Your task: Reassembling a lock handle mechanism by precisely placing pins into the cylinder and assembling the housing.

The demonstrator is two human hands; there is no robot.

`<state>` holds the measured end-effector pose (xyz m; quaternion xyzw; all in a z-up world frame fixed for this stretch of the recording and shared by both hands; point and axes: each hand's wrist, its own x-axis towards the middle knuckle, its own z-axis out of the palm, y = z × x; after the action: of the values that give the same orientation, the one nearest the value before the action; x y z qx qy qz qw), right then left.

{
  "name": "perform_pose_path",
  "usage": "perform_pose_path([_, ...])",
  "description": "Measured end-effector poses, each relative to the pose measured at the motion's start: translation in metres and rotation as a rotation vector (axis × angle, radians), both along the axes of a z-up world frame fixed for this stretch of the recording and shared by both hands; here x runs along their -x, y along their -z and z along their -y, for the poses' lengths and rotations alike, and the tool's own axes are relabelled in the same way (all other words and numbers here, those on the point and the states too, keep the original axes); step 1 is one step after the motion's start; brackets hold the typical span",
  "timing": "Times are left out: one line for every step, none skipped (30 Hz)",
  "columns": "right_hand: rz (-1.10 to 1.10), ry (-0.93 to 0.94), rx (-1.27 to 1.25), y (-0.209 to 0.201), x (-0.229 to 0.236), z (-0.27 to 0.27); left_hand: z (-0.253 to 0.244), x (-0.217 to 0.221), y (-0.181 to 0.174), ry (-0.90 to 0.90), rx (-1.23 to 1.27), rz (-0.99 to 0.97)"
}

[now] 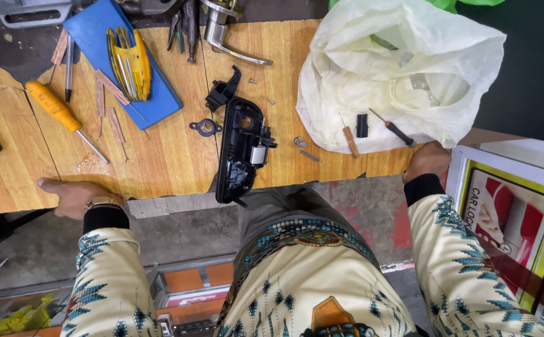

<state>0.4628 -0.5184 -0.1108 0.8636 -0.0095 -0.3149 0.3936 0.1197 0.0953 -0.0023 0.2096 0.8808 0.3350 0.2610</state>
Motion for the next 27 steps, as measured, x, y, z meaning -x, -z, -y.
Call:
perform_pose_path([-0.014, 0.007, 0.035, 0.001, -0.001, -0.001, -0.001, 0.002, 0.001, 0.009, 0.007, -0.004])
perform_pose_path([-0.028, 0.013, 0.070, 0.001, -0.002, -0.003, -0.001, 0.003, 0.002, 0.018, 0.014, -0.007])
perform_pose_path([-0.028, 0.014, 0.070, 0.000, -0.001, -0.003, -0.001, 0.003, 0.002, 0.019, 0.014, -0.007])
perform_pose_path([-0.036, 0.002, 0.070, -0.001, -0.001, -0.004, 0.000, 0.003, 0.003, 0.020, 0.007, -0.004])
perform_pose_path([-0.044, -0.010, 0.069, -0.002, -0.001, -0.005, 0.000, 0.003, 0.003, 0.021, 0.000, 0.000])
perform_pose_path([-0.044, -0.009, 0.069, -0.003, 0.000, -0.005, 0.001, 0.001, 0.000, 0.022, 0.000, 0.000])
perform_pose_path([-0.044, -0.006, 0.077, -0.003, 0.000, -0.006, 0.001, -0.002, -0.004, 0.008, 0.006, 0.005])
perform_pose_path([-0.044, -0.003, 0.085, -0.003, 0.000, -0.007, 0.002, -0.005, -0.007, -0.005, 0.013, 0.009])
perform_pose_path([-0.044, -0.001, 0.086, -0.003, 0.000, -0.006, 0.002, -0.004, -0.006, -0.004, 0.014, 0.009])
perform_pose_path([-0.033, 0.004, 0.068, -0.002, 0.000, -0.005, 0.002, -0.003, -0.004, 0.003, 0.000, 0.019])
perform_pose_path([-0.023, 0.009, 0.049, -0.002, 0.000, -0.005, 0.002, -0.002, -0.003, 0.010, -0.015, 0.028])
perform_pose_path([-0.024, 0.010, 0.050, -0.003, 0.000, -0.005, 0.003, -0.004, -0.006, 0.011, -0.014, 0.028])
perform_pose_path([-0.028, 0.019, 0.054, -0.003, 0.000, -0.006, 0.004, -0.006, -0.009, 0.003, -0.001, 0.032])
perform_pose_path([-0.032, 0.027, 0.057, -0.004, 0.000, -0.007, 0.004, -0.008, -0.012, -0.005, 0.012, 0.037])
perform_pose_path([-0.032, 0.029, 0.058, -0.003, 0.000, -0.007, 0.002, -0.004, -0.006, -0.004, 0.012, 0.037])
perform_pose_path([-0.026, 0.009, 0.075, -0.002, 0.000, -0.007, 0.000, 0.000, 0.000, 0.002, -0.013, 0.025])
perform_pose_path([-0.021, -0.012, 0.093, -0.001, 0.000, -0.007, -0.002, 0.004, 0.006, 0.007, -0.037, 0.013])
perform_pose_path([-0.021, -0.012, 0.093, 0.000, 0.000, -0.004, -0.002, 0.007, 0.009, 0.008, -0.036, 0.012])
perform_pose_path([-0.026, 0.009, 0.078, 0.001, -0.001, -0.003, -0.003, 0.009, 0.011, 0.018, -0.022, -0.003])
perform_pose_path([-0.031, 0.029, 0.062, 0.003, -0.002, -0.002, -0.004, 0.011, 0.013, 0.027, -0.007, -0.018])
perform_pose_path([-0.032, 0.030, 0.062, 0.000, -0.001, -0.005, -0.004, 0.012, 0.014, 0.029, -0.007, -0.019])
perform_pose_path([-0.045, -0.006, 0.073, -0.003, 0.000, -0.006, -0.004, 0.013, 0.015, 0.027, -0.021, -0.012])
perform_pose_path([-0.057, -0.041, 0.084, -0.006, 0.001, -0.008, -0.005, 0.013, 0.017, 0.025, -0.034, -0.004])
perform_pose_path([-0.057, -0.039, 0.084, -0.005, 0.002, -0.006, -0.005, 0.013, 0.017, 0.027, -0.034, -0.004])
perform_pose_path([-0.026, 0.006, 0.027, -0.003, 0.002, -0.004, -0.005, 0.013, 0.017, 0.025, -0.027, -0.010])
perform_pose_path([0.005, 0.051, -0.031, -0.002, 0.002, -0.002, -0.005, 0.014, 0.017, 0.024, -0.020, -0.016])
perform_pose_path([0.005, 0.051, -0.031, 0.000, 0.001, -0.001, -0.004, 0.010, 0.013, 0.024, -0.020, -0.017])
